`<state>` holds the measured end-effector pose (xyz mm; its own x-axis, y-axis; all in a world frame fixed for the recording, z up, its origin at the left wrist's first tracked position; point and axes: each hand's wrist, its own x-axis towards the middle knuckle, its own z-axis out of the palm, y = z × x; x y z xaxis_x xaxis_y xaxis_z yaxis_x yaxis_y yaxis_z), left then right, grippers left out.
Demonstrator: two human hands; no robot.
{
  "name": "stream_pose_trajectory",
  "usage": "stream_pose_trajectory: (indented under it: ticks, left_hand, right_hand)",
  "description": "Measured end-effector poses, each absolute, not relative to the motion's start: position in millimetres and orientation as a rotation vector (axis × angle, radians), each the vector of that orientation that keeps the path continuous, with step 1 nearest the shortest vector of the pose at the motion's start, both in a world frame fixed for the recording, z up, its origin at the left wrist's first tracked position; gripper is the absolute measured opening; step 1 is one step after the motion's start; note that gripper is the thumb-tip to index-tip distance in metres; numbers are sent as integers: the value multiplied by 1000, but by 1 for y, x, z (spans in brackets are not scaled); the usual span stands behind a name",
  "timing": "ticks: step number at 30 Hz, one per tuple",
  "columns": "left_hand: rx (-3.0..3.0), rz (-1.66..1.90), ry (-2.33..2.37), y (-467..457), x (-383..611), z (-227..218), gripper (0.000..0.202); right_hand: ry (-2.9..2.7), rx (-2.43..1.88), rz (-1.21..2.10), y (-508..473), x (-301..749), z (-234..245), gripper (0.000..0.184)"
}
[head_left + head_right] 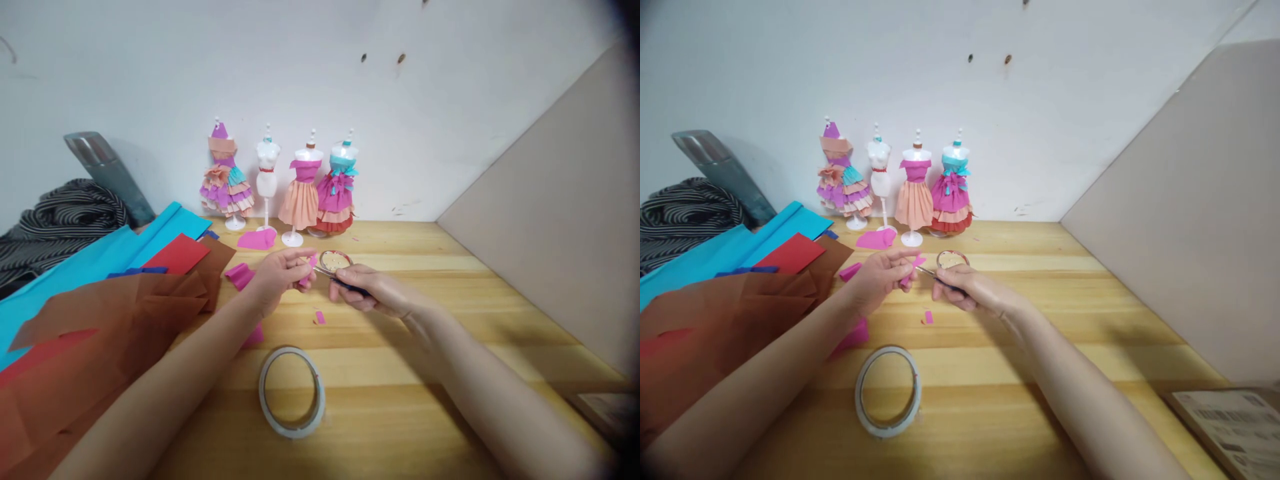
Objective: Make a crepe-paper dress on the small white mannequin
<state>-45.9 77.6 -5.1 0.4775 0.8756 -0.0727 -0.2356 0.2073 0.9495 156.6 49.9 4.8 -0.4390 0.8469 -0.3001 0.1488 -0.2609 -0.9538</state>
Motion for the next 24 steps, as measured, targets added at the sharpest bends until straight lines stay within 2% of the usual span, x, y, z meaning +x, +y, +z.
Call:
stream_pose_trajectory:
  ticks: [8, 24]
  left_hand:
    - [1202, 838, 723, 77, -45, -6, 77]
    - [1239, 812, 744, 75, -43, -4, 82]
  right_hand:
    - [-1401, -1207, 1754, 50, 153, 0, 53]
    - [-1434, -1189, 1767, 50, 153, 2, 51]
